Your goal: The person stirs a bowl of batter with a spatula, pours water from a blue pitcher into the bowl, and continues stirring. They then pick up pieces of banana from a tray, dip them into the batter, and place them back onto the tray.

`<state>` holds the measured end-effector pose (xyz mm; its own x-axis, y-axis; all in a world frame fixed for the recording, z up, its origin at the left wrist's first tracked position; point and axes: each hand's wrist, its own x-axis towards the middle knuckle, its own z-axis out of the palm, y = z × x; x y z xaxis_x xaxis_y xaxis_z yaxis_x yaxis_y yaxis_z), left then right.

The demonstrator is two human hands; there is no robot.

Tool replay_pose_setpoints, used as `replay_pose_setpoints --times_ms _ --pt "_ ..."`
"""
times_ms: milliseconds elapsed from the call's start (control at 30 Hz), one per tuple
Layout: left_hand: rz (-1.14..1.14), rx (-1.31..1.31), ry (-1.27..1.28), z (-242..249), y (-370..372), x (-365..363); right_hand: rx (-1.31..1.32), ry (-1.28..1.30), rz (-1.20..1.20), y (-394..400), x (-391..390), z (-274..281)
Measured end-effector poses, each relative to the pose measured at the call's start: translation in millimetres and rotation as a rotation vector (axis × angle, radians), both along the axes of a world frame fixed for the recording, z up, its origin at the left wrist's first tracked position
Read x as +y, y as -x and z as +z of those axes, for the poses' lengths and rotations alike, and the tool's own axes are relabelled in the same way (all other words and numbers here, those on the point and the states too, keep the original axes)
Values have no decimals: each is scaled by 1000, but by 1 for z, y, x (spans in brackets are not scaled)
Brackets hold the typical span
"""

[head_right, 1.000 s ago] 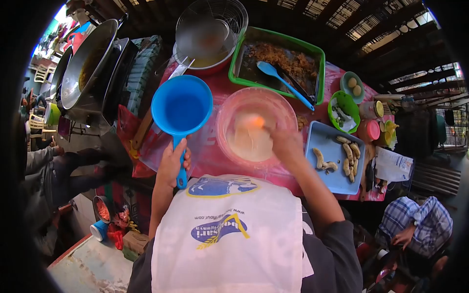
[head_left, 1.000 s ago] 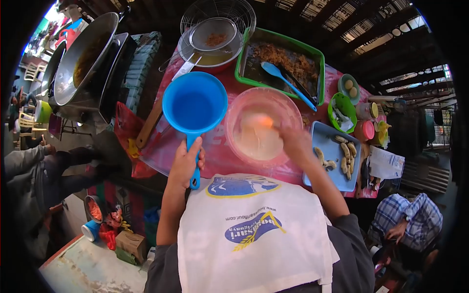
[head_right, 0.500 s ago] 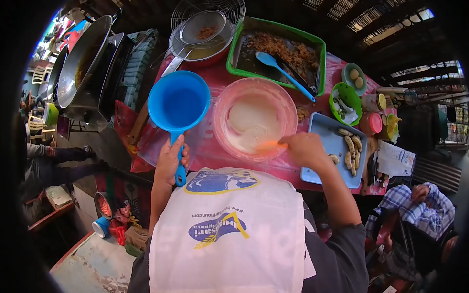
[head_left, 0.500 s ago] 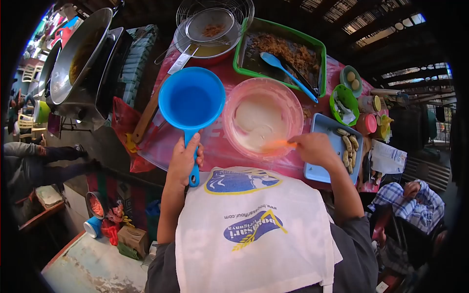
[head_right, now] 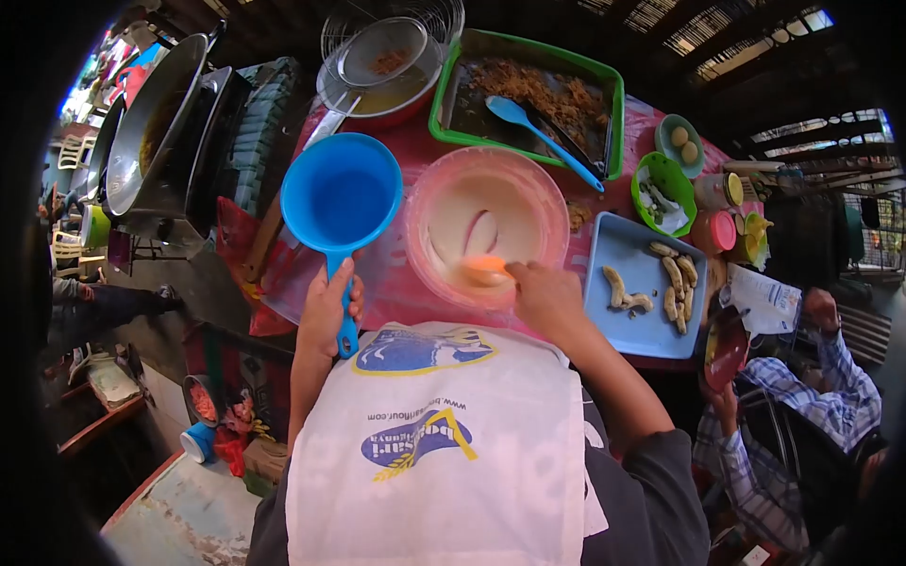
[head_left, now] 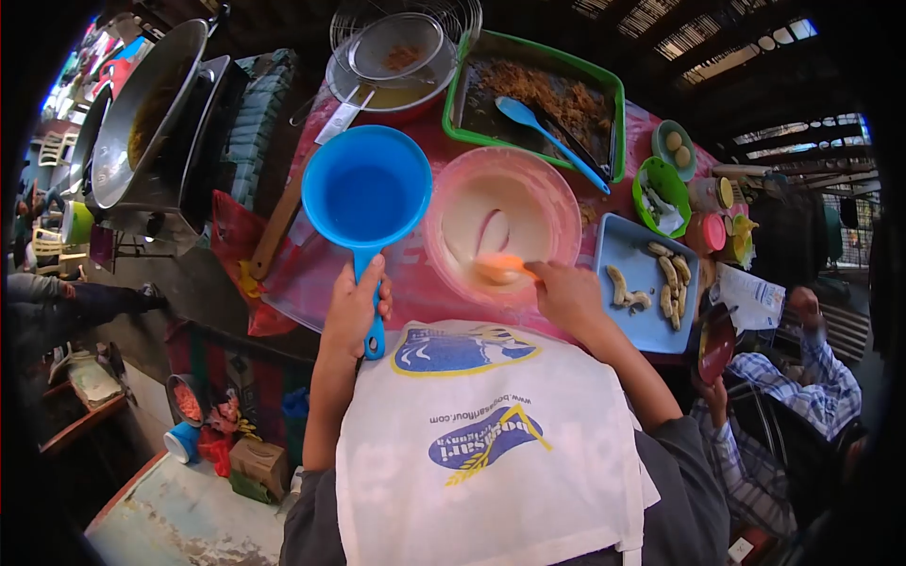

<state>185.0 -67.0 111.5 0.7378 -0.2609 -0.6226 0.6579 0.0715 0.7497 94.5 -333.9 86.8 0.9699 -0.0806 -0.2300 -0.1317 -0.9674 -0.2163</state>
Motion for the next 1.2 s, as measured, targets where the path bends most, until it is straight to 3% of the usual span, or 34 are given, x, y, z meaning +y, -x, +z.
replay_pose_setpoints --times_ms 100,200,233,333,433,533,633,767,867,900,1033,1133,1200 --pt "-21 2 29 0 -1 -7 -213 -34 -111 -19 -9 -18" --pt "-16 26 34 4 0 -6 -81 150 -189 -12 -16 -20" --pt "-10 21 27 5 0 -4 -73 165 -111 0 -13 -17" --pt "-11 24 23 2 2 -2 102 9 8 13 -8 3" --pt "-33 36 22 -3 5 -3 -122 31 -126 -3 -18 -10" --pt "-29 50 8 1 2 -8 102 192 -287 -24 -15 -16" --pt "-46 40 5 7 0 -5 73 24 -81 -4 9 -6" --pt "-64 38 -32 9 -4 -1 -30 32 -282 -32 -7 -5" --pt "-79 21 -53 12 -7 -6 -72 139 -197 -47 -15 -40" --pt "-76 19 -50 12 -7 -7 -154 45 -87 -40 -7 -42" --pt "-49 20 -30 19 -7 -8 94 3 2 -22 9 -3" --pt "-71 21 -56 16 -9 -4 16 65 -268 -53 -11 3" --pt "-79 17 -73 16 -9 -6 -184 23 -118 -61 -16 -42"
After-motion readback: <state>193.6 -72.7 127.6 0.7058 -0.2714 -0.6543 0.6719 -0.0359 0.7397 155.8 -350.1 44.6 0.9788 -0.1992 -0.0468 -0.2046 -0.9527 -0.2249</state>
